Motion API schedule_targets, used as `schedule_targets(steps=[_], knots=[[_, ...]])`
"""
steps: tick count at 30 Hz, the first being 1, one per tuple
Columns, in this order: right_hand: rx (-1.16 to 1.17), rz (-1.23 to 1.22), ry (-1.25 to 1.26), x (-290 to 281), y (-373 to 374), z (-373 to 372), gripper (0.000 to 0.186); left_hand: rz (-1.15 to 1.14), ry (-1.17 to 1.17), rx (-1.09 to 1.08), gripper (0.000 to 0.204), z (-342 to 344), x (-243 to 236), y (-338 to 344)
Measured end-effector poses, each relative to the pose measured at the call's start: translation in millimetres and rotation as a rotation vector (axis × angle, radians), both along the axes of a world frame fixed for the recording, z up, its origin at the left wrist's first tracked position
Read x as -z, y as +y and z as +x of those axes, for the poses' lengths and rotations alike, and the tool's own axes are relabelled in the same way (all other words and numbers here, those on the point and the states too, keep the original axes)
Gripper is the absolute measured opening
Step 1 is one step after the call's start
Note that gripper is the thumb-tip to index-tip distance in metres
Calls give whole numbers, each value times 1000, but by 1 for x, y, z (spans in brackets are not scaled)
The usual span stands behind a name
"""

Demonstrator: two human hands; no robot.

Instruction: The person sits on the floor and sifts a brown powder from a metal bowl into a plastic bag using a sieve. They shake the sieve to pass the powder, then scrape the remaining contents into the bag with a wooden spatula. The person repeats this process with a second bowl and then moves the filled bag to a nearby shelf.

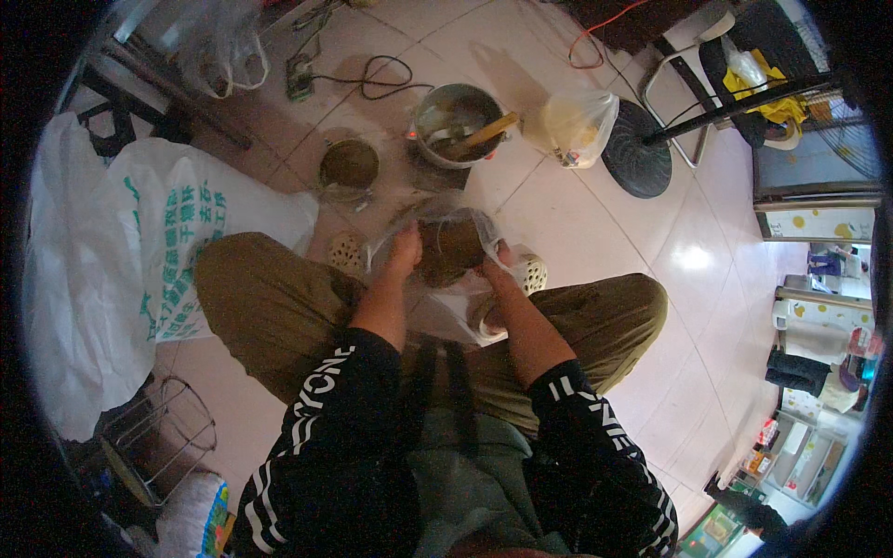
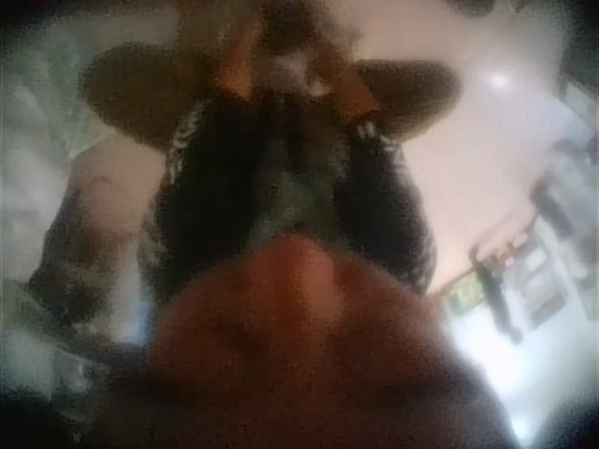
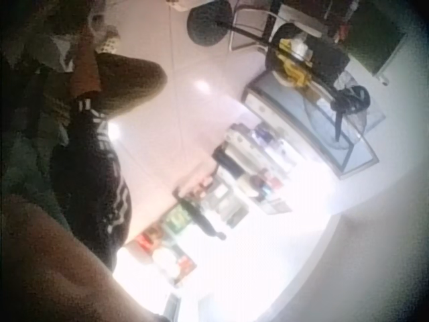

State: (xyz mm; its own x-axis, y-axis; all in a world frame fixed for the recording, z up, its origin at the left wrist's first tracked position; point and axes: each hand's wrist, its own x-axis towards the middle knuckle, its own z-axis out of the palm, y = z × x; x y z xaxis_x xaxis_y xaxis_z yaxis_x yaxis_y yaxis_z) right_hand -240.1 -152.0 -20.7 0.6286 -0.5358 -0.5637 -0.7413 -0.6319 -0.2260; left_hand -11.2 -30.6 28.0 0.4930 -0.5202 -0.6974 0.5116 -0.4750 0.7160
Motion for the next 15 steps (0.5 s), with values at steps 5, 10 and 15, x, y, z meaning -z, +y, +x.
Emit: schedule_targets(steps=[5, 10, 15], knots=[[-7, 6, 10, -2, 5, 0, 63, 2, -84, -18, 48, -9, 25, -13], [-33, 8, -7, -3, 2, 10, 63, 24, 72, -69, 48, 8, 47, 1], [-8, 12, 26, 4, 0, -13, 63, 40, 12, 8, 46, -13, 11, -10]])
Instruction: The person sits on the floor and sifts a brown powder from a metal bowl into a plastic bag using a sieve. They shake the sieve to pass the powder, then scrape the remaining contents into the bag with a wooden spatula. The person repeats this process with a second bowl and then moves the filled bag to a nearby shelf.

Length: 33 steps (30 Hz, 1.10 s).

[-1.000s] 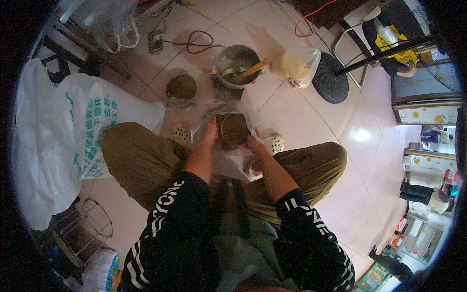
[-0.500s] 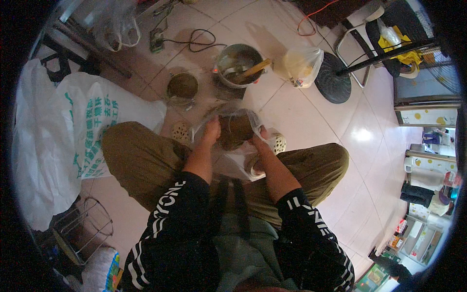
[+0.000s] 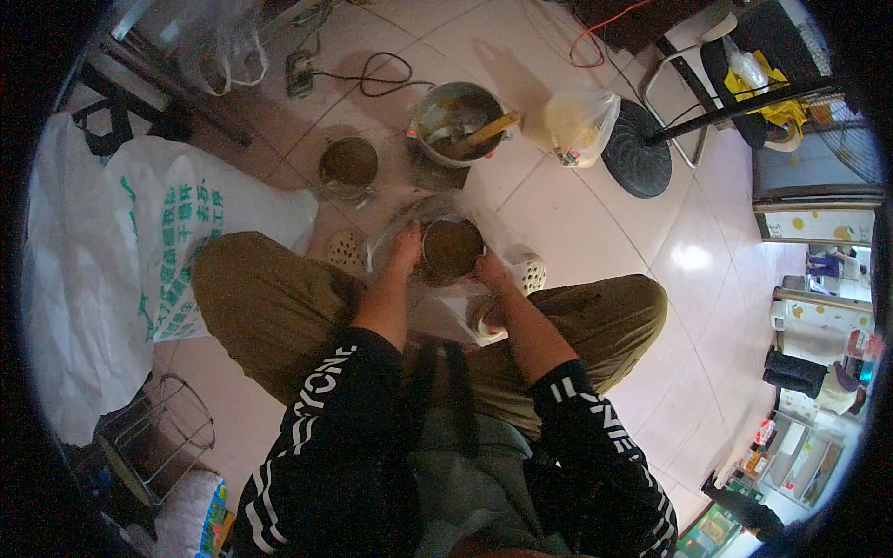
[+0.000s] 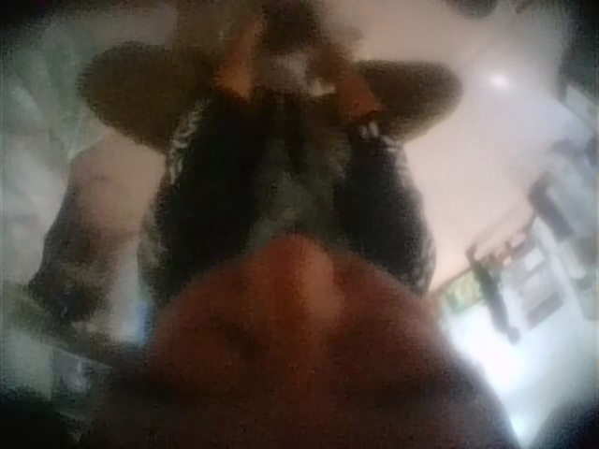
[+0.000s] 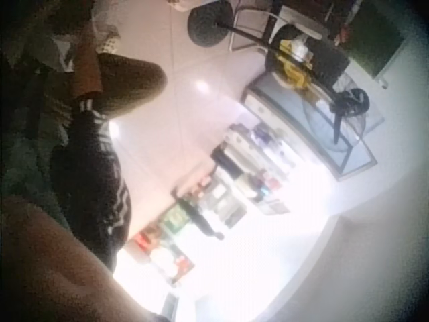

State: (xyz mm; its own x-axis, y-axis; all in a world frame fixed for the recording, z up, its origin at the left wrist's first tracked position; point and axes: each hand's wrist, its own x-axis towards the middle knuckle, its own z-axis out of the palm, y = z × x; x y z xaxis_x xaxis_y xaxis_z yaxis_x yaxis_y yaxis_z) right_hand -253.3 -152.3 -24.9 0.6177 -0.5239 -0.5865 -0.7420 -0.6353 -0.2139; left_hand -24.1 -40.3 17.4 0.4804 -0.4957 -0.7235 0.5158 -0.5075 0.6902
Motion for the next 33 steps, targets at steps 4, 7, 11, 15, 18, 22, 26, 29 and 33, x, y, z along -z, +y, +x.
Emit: schedule_targets(steps=[4, 7, 11, 15, 18, 22, 26, 29, 33], knots=[[-26, 1, -30, -4, 1, 18, 63, -9, 127, -6, 46, 14, 15, 5], [-31, 2, -22, -5, -1, 15, 63, -14, 146, 0, 45, 14, 15, 4], [-26, 2, -19, -2, -5, 8, 62, -14, 105, 14, 43, 11, 2, 3], [-30, 7, -8, 0, -3, 3, 62, -74, 130, 107, 40, 16, -2, 11], [-31, 8, -16, -2, -3, 7, 62, -73, 92, 82, 43, 21, 4, 15], [-9, -2, 12, 3, -5, -6, 62, -75, 93, -32, 44, -2, -13, -1], [-2, 4, 13, 3, -5, -9, 62, 39, 88, 134, 47, 2, -6, -4], [-96, 8, -87, -13, 6, 57, 62, 244, -234, 45, 57, 65, 50, 31], [2, 7, 23, 1, -2, -13, 62, -34, 195, 99, 48, 1, 10, 0]])
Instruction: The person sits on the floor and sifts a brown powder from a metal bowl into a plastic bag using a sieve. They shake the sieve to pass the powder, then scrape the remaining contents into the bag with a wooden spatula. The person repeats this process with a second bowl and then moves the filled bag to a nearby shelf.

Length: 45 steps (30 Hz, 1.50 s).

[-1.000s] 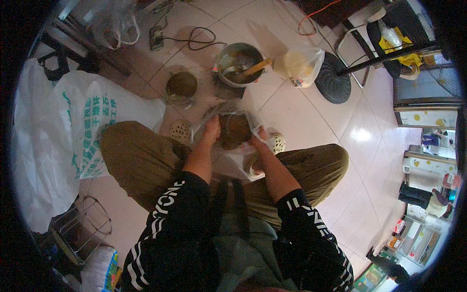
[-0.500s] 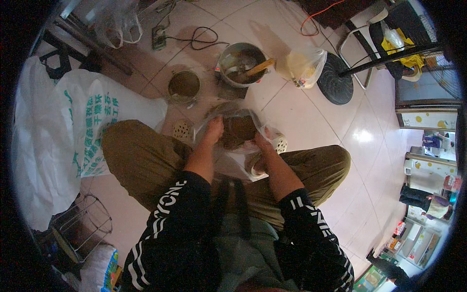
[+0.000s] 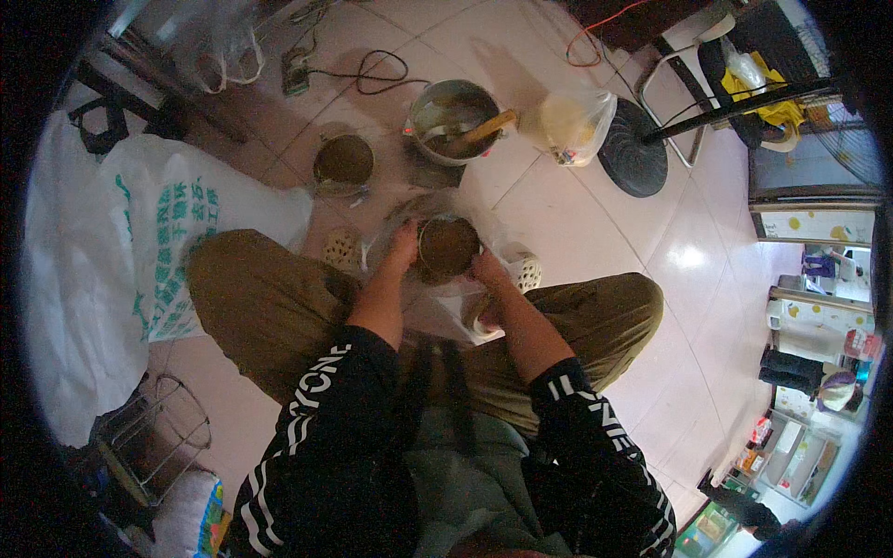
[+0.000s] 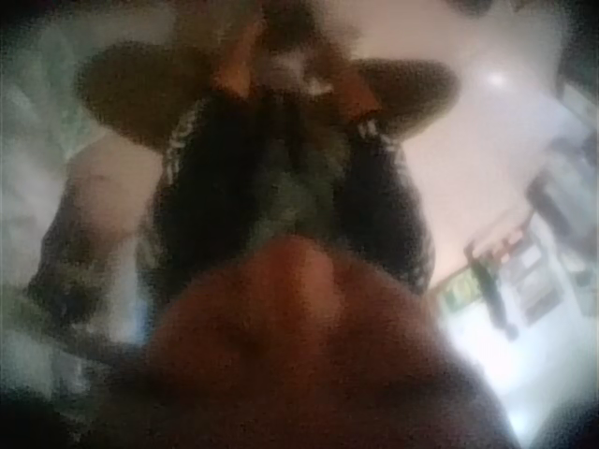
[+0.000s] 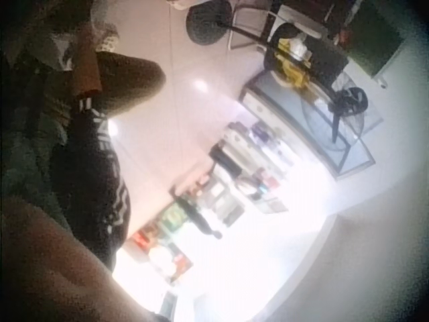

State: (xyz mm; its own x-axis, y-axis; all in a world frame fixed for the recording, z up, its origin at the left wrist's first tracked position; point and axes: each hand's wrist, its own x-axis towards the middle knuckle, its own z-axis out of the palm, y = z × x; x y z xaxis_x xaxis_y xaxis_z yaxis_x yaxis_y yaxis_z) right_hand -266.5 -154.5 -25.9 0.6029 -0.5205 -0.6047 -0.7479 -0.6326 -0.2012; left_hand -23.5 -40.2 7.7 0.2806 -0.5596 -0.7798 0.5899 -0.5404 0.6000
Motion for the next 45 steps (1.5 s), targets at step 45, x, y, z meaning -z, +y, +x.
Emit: schedule_targets(steps=[45], knots=[[-30, -2, -18, 2, -7, 11, 60, -76, -216, -37, 44, 7, -17, 8]])
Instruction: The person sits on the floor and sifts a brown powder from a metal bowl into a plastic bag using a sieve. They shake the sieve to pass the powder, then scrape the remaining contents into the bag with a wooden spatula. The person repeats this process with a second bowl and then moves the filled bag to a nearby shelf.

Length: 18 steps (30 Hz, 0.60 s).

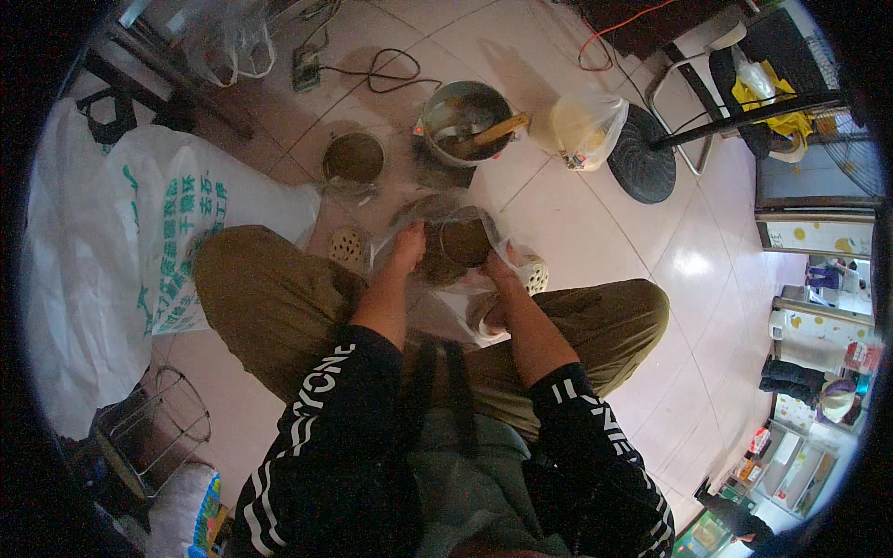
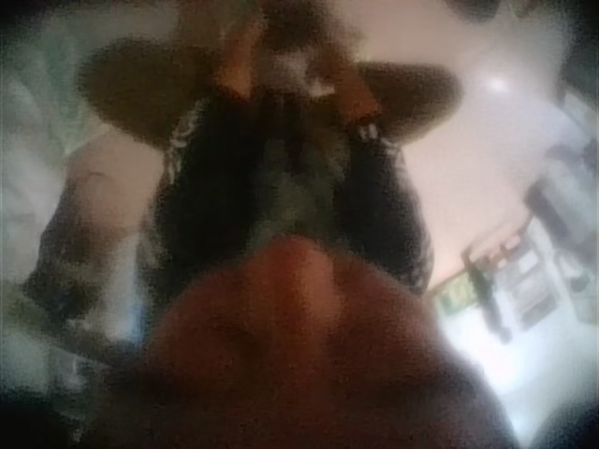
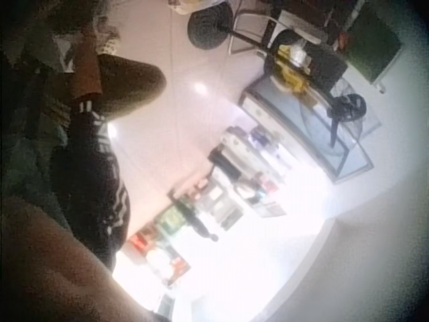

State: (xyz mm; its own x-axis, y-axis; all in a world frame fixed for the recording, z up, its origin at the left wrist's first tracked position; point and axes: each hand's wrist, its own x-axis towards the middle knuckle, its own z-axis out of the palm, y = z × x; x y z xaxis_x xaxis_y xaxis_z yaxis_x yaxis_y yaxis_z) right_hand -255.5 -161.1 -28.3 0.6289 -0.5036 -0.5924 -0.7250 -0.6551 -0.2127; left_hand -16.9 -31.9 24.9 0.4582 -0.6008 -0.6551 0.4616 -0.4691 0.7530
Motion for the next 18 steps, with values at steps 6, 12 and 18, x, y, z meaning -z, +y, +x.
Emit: schedule_targets(steps=[6, 12, 18], knots=[[-30, -1, -21, -7, 2, 17, 60, 29, 66, -60, 46, 6, 37, -3], [-15, 1, -3, -4, 4, 6, 60, 86, 210, -57, 46, 7, 31, -3], [-66, -6, -47, -12, 5, 36, 60, 37, 164, -116, 41, 25, 41, 11]])
